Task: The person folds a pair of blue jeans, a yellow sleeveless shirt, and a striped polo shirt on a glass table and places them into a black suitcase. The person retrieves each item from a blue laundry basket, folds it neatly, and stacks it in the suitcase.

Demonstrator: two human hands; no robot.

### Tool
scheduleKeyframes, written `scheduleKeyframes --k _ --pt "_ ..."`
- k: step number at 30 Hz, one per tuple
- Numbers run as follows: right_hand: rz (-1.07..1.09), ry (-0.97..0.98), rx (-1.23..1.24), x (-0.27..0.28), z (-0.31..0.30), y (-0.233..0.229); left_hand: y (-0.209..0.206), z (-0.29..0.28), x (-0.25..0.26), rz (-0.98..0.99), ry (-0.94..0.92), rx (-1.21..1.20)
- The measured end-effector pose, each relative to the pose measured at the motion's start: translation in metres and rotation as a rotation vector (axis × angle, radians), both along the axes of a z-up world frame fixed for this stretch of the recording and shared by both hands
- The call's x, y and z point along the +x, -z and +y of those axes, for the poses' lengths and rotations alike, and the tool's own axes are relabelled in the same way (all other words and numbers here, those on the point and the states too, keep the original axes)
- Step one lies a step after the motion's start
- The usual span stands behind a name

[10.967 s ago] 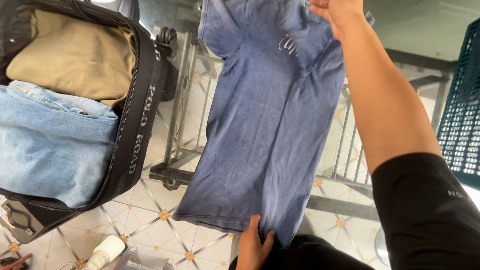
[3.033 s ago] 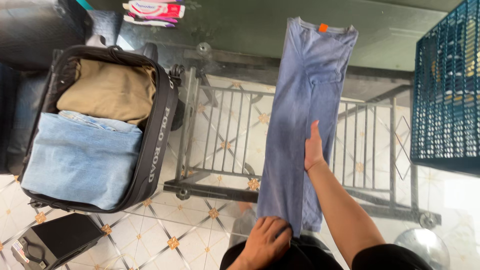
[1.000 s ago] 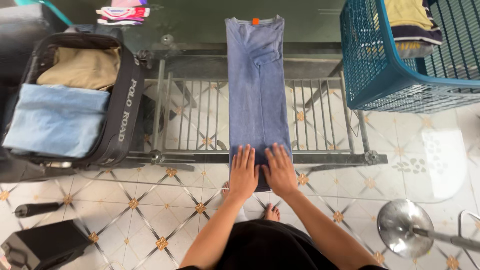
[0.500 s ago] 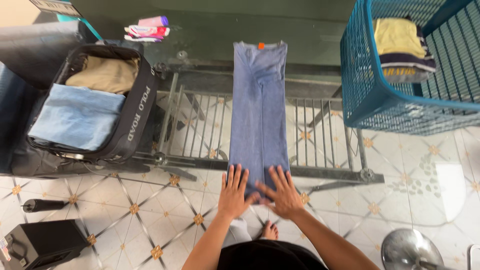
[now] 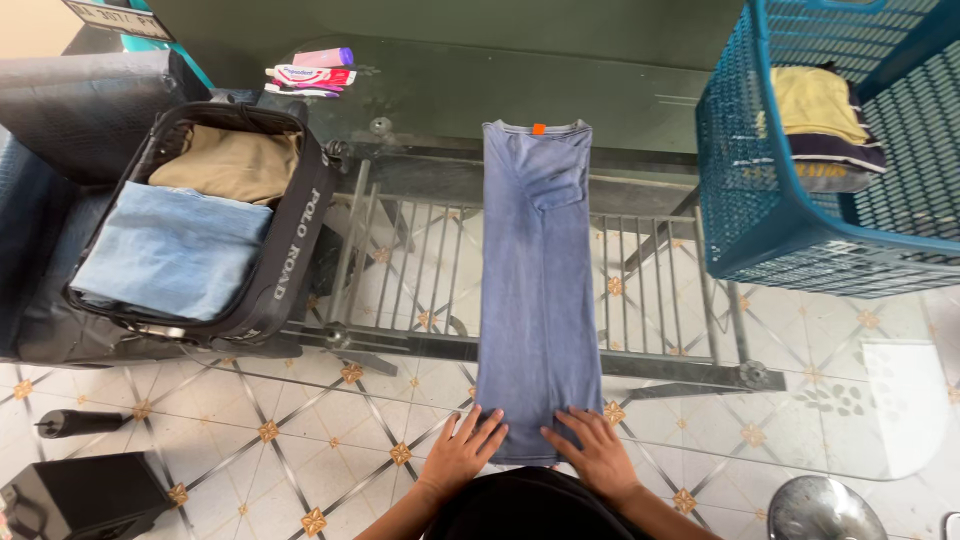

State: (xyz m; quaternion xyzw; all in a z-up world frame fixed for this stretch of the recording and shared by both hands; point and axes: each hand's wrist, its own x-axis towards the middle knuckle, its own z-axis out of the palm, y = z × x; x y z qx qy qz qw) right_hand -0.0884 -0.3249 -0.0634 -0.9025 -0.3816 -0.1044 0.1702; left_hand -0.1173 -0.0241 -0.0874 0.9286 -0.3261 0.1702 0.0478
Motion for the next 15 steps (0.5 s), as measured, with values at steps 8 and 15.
scheduleKeyframes --k 8,15 --pt "0.247 0.066 0.045 0.044 0.001 -0.059 -0.065 0.020 0.030 0.403 -0.054 -0.582" --pt "0.575 0.116 0.074 0.136 0.005 -0.101 -0.082 0.011 0.098 0.812 -0.365 -1.171"
